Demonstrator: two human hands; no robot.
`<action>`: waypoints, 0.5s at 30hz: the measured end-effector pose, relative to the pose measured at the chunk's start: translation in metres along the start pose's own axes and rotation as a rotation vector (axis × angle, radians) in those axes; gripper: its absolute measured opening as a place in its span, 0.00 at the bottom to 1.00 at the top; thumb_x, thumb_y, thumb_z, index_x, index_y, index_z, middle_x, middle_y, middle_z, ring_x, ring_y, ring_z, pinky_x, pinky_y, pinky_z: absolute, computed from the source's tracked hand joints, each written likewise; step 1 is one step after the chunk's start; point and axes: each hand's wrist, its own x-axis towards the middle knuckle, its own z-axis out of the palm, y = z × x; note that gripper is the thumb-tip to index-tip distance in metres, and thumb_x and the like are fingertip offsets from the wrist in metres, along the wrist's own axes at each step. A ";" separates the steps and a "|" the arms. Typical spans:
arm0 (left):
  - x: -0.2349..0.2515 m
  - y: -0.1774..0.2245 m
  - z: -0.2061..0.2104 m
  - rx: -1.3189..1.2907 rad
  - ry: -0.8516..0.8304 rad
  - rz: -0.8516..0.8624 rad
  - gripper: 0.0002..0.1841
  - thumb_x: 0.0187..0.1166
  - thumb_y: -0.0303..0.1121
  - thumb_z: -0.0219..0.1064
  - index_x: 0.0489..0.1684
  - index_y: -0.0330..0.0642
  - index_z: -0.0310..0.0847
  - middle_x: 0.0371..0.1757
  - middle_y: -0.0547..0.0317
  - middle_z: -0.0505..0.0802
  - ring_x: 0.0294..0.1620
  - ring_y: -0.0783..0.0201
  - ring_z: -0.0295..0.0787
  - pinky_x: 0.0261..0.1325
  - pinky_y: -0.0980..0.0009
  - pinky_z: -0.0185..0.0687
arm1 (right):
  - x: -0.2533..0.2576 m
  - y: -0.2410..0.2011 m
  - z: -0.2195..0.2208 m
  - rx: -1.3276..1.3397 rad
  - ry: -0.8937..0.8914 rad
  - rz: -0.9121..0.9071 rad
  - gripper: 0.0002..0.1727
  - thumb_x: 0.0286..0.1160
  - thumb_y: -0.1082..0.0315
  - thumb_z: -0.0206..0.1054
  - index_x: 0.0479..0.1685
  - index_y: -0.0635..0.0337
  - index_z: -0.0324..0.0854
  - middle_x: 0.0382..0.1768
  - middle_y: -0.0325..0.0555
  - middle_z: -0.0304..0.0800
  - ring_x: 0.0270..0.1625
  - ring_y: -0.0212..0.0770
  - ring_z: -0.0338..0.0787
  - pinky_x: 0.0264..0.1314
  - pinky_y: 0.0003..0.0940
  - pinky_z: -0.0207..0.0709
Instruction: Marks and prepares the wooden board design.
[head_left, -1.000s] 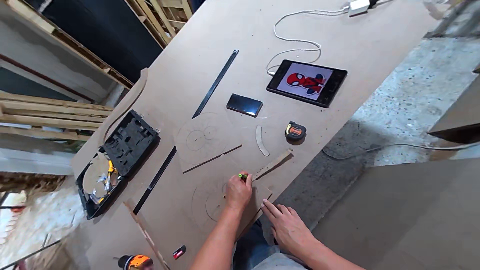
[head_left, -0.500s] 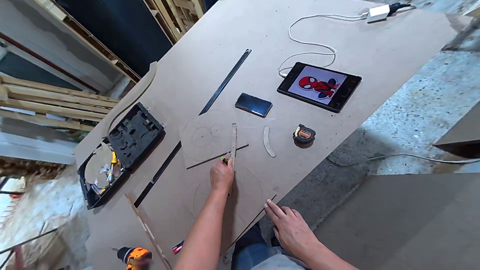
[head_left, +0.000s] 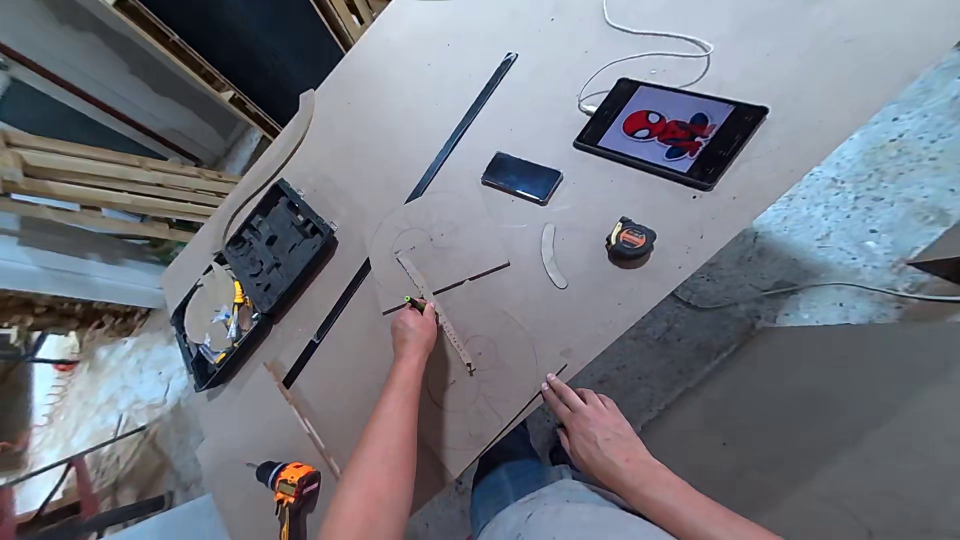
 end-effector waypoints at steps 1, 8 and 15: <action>0.000 -0.003 -0.002 -0.002 -0.001 -0.006 0.20 0.90 0.49 0.58 0.57 0.45 0.90 0.48 0.51 0.97 0.55 0.50 0.95 0.66 0.41 0.83 | 0.000 0.000 0.001 -0.006 0.007 -0.001 0.37 0.79 0.59 0.64 0.91 0.50 0.63 0.93 0.39 0.58 0.76 0.56 0.80 0.74 0.55 0.75; 0.000 -0.019 -0.006 -0.023 0.008 -0.029 0.18 0.89 0.48 0.60 0.57 0.46 0.90 0.47 0.53 0.98 0.53 0.53 0.95 0.64 0.44 0.85 | 0.000 -0.002 0.000 -0.041 -0.001 0.004 0.38 0.79 0.57 0.65 0.91 0.49 0.64 0.93 0.38 0.58 0.76 0.55 0.81 0.73 0.54 0.75; -0.003 -0.035 -0.009 -0.022 0.022 -0.037 0.18 0.89 0.48 0.60 0.57 0.46 0.90 0.45 0.53 0.98 0.52 0.53 0.96 0.63 0.44 0.85 | 0.001 -0.002 0.000 -0.050 -0.014 0.013 0.39 0.78 0.56 0.65 0.92 0.49 0.62 0.94 0.38 0.57 0.75 0.54 0.81 0.72 0.52 0.75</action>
